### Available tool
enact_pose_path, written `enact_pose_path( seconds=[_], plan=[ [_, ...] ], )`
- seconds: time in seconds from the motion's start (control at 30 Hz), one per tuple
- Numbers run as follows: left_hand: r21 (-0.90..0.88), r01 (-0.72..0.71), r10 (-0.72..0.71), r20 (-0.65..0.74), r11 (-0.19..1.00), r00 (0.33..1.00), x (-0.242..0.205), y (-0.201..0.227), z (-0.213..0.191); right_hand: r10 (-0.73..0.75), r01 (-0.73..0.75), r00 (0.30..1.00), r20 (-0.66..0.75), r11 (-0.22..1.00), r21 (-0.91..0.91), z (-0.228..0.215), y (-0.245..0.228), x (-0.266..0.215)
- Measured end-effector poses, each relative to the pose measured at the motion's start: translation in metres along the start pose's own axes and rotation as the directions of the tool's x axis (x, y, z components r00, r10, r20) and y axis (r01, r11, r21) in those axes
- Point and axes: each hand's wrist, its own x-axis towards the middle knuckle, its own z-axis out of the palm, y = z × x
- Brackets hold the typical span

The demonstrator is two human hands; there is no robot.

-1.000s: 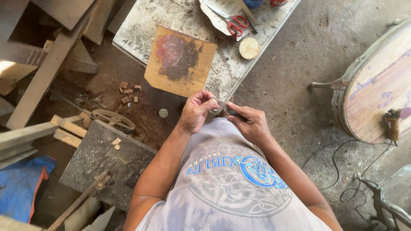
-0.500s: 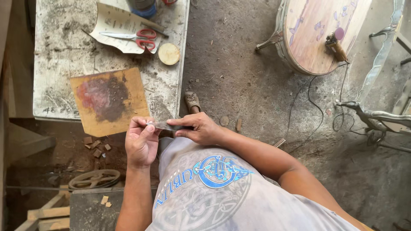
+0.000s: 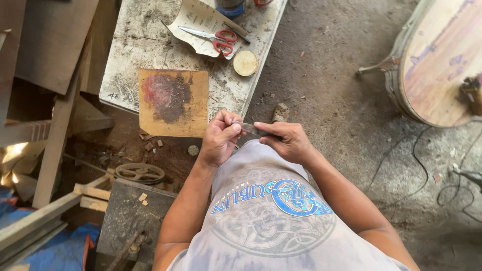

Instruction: The person retrieves a sanding sheet and scissors, then cuts a circular piece from the sheet using a small wooden disc as a template. The person then applies glue to the back of the cut sanding disc and attaches it to a sanding pad.

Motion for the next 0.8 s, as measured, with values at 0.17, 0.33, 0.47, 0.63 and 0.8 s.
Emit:
enact_pose_path(
  seconds=[0.17, 0.33, 0.47, 0.63, 0.8],
  plan=[
    [0.103, 0.016, -0.011, -0.049, 0.995, 0.999, 0.045, -0.029, 0.022, -0.082, 0.08, 0.996, -0.025, 0.994, -0.072, -0.058, 0.031, 0.004],
    [0.281, 0.065, -0.031, -0.121, 0.958, 0.992, 0.098, -0.067, 0.033, -0.143, 0.146, 0.989, 0.031, 0.954, -0.263, -0.122, 0.084, 0.019],
    [0.469, 0.075, 0.05, -0.249, 0.88, 0.967, 0.113, -0.089, 0.047, -0.051, 0.052, 0.999, 0.01, 0.977, -0.204, -0.182, 0.124, 0.018],
    [0.658, 0.089, 0.14, -0.287, 0.748, 0.948, 0.159, -0.1, 0.062, 0.308, -0.373, 0.897, 0.318, 0.912, 0.171, -0.239, 0.167, 0.028],
    [0.877, 0.068, 0.246, -0.206, 0.476, 0.947, 0.22, -0.121, 0.088, 0.464, -0.657, 0.742, 0.484, 0.647, 0.386, -0.249, 0.179, 0.034]
  ],
)
